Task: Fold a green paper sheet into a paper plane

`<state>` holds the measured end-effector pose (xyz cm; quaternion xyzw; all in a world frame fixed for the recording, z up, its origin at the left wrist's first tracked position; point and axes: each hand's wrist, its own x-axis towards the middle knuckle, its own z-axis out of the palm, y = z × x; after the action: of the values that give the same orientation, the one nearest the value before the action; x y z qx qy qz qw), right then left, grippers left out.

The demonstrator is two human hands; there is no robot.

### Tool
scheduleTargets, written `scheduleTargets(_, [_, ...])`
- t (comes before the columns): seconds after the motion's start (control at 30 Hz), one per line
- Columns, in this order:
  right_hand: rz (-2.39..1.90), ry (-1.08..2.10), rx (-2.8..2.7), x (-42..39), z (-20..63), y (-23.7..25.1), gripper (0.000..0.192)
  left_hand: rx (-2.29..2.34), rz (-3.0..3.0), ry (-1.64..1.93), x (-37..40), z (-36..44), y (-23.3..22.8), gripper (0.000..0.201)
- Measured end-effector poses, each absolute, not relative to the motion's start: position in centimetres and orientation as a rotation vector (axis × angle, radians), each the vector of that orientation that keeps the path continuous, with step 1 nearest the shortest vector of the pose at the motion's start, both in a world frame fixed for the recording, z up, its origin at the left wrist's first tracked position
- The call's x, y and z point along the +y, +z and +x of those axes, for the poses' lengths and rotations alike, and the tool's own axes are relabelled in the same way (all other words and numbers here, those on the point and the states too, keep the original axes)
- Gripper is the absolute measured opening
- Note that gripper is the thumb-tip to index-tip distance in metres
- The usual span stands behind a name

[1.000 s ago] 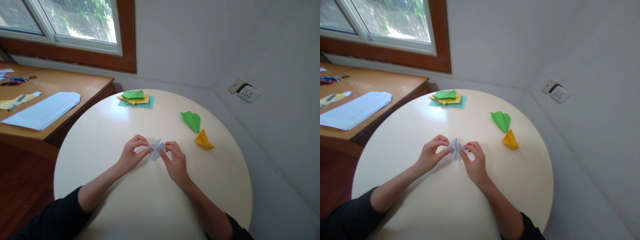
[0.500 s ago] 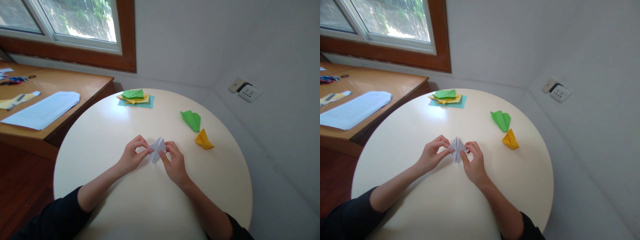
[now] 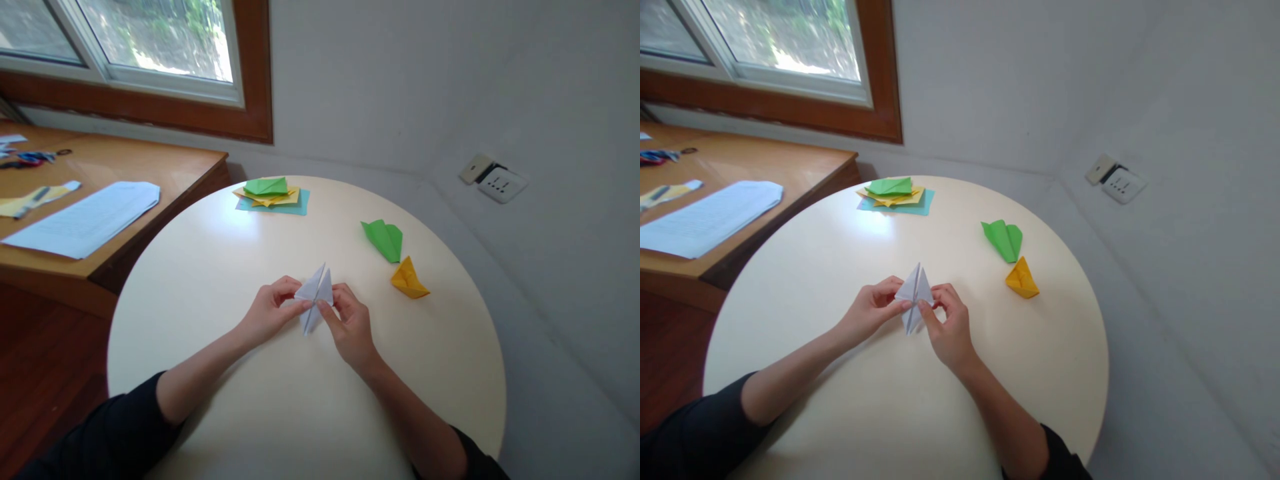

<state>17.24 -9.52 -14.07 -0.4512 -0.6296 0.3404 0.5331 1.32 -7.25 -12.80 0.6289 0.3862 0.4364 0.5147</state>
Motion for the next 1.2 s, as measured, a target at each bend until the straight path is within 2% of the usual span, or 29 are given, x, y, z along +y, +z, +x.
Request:
scheduleTargets(0.33, [-1.056,0.971,-1.378,-9.27,16.94,-14.28,0.016,0.975,1.209,0.912,-7.80,2.16,-12.67,0.036])
scheduleTargets(0.6, [-1.133,0.900,-1.329,-8.98,17.32,-14.07,0.014,0.956,1.120,0.983,-7.36,2.00,-13.07,0.033])
scheduleTargets(1.2, [-1.187,0.871,-1.386,-8.86,17.36,-14.25,0.016,0.943,1.063,0.930,-7.36,2.11,-13.11,0.039])
